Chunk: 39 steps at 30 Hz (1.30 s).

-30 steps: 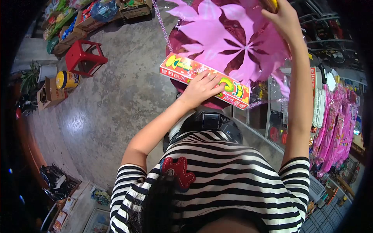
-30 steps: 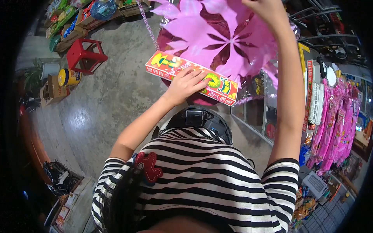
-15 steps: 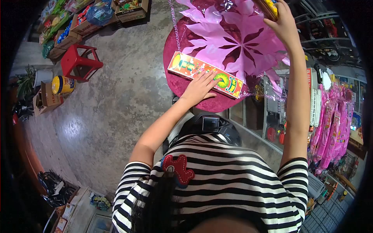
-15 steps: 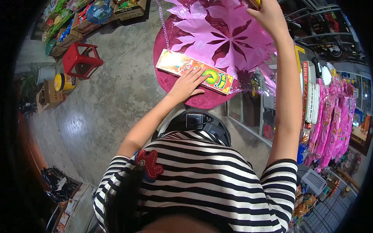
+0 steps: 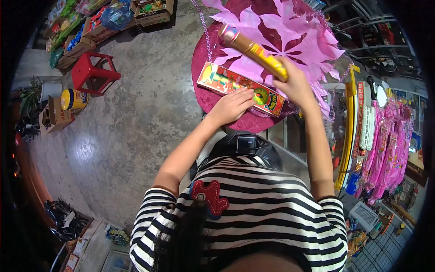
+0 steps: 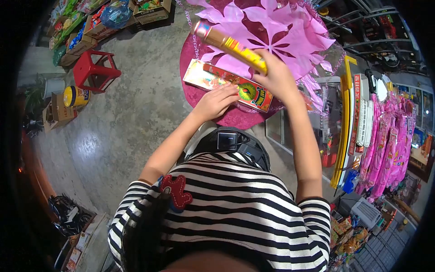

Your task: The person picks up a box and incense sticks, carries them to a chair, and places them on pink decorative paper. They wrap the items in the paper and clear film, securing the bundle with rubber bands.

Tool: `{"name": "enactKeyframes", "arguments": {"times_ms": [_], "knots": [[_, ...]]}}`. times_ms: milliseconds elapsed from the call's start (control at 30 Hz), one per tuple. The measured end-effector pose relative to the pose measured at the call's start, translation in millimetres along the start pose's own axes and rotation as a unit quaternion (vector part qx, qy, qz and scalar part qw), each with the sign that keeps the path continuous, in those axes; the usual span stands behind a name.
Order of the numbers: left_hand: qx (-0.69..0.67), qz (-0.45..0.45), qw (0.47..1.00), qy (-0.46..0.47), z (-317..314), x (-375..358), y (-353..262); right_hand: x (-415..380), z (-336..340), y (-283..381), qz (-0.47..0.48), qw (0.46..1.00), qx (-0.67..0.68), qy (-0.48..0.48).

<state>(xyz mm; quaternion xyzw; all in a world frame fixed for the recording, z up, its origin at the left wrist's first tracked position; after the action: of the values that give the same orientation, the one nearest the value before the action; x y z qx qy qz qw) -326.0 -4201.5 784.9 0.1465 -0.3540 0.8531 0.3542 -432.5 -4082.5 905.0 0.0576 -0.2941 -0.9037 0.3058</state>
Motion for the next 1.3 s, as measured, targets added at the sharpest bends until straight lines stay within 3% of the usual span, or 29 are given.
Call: {"name": "enactKeyframes", "arguments": {"times_ms": [200,300,333,400,467,567,667,933,1100,1300], "knots": [[0.045,-0.013,0.999,-0.026,19,-16,-21,-20,-62,-37,-0.056,0.996,-0.056,0.043],[0.060,0.094,0.994,0.012,24,-32,-7,-29,-63,-40,-0.094,0.994,-0.043,0.025],[0.056,0.092,0.994,0.015,30,-38,-7,-32,-60,-42,-0.114,0.993,-0.035,0.015],[0.029,0.235,0.972,0.002,48,-56,15,-39,-58,-48,-0.124,0.992,-0.021,0.013],[0.006,0.231,0.973,0.019,51,-67,18,-44,-53,-52,-0.128,0.992,-0.012,-0.016],[0.082,0.166,0.971,0.148,33,-83,3,-53,-53,-56,-0.139,0.990,0.002,-0.030],[0.057,0.150,0.975,0.153,21,-91,5,-62,-55,-57,-0.162,0.986,0.012,-0.040],[0.029,0.139,0.988,0.062,32,-56,12,-76,-47,-59,-0.197,0.980,-0.004,-0.020],[0.011,0.163,0.986,-0.026,43,-15,27,-83,-38,-52,-0.166,0.984,-0.025,-0.068],[0.021,0.196,0.980,-0.010,25,3,59,-93,-35,-59,-0.154,0.983,-0.029,-0.096]]}}
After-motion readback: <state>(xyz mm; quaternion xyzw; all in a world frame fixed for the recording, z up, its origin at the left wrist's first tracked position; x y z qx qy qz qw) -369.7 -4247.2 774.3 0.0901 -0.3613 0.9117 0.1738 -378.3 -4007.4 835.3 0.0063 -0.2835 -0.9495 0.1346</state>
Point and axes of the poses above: each hand's wrist, its own x-axis towards the middle knuckle, its own z-axis out of the back of the hand, y = z × x, the point moved 7 cm from there along x, towards the middle knuckle, and after that the axes turned 2 degrees about y, right-handed, at the moved point
